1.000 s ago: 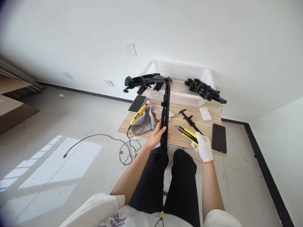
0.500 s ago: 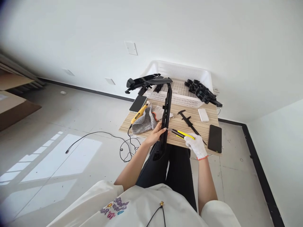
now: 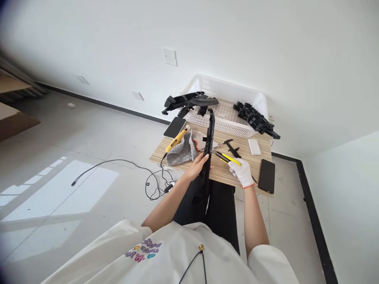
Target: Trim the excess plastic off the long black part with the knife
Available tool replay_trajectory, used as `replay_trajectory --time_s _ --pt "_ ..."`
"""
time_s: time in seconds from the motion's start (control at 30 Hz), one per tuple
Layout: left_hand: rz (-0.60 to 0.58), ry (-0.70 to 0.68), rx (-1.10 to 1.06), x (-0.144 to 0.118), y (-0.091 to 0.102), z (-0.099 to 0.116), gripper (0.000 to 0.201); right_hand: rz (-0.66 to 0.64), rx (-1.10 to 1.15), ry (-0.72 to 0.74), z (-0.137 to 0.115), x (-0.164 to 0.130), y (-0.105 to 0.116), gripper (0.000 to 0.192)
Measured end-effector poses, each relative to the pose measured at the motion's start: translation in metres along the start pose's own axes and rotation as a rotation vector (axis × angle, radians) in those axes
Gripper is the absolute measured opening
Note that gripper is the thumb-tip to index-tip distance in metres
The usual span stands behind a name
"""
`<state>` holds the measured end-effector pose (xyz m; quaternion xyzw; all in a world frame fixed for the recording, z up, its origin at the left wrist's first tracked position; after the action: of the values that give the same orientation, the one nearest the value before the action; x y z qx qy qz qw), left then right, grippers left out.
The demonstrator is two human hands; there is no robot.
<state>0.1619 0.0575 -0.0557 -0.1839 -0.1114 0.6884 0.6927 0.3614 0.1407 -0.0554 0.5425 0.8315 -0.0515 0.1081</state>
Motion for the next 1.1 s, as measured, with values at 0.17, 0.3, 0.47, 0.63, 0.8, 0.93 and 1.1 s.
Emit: replay_trajectory --time_s 0.17,0.3,0.47,0.63,0.8,0.93,1.1 --pt "-0.031 -0.015 -0.006 0.008 -0.001 -0.002 0.047 -0.012 -0.024 -0.009 0.003 -0.002 0.000 0.043" --pt "-0.054 -0.007 0.016 0.007 0.000 -0.006 0.045 0.008 -0.010 -0.009 0.004 -0.001 0.003 0.042" --pt "-0.109 -0.011 0.088 0.008 -0.004 -0.001 0.042 -0.032 -0.001 -0.024 0.006 -0.001 0.000 0.043" --pt "-0.163 -0.024 0.184 0.007 -0.010 0.006 0.040 -0.036 -0.025 -0.027 0.007 -0.002 -0.002 0.041" --pt "-0.153 -0.030 0.151 0.006 -0.010 0.005 0.045 -0.008 -0.060 -0.007 0.006 -0.003 -0.001 0.043" --pt "-0.149 -0.039 0.180 0.004 -0.011 0.010 0.048 0.029 -0.077 0.028 0.003 -0.002 0.004 0.046" --pt "-0.106 -0.027 0.151 0.000 -0.009 0.013 0.044 0.021 -0.102 0.054 0.000 -0.010 0.012 0.045"
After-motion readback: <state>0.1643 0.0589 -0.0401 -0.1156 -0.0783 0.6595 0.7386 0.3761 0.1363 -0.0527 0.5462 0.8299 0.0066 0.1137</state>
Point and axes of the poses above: each hand's wrist, its own x-axis towards the middle knuckle, its own y-axis out of the back of the hand, z = x × y, the point moved 10 cm from there along x, towards the middle knuckle, and after that the axes turned 10 degrees about -z, right-handed, at the moved point
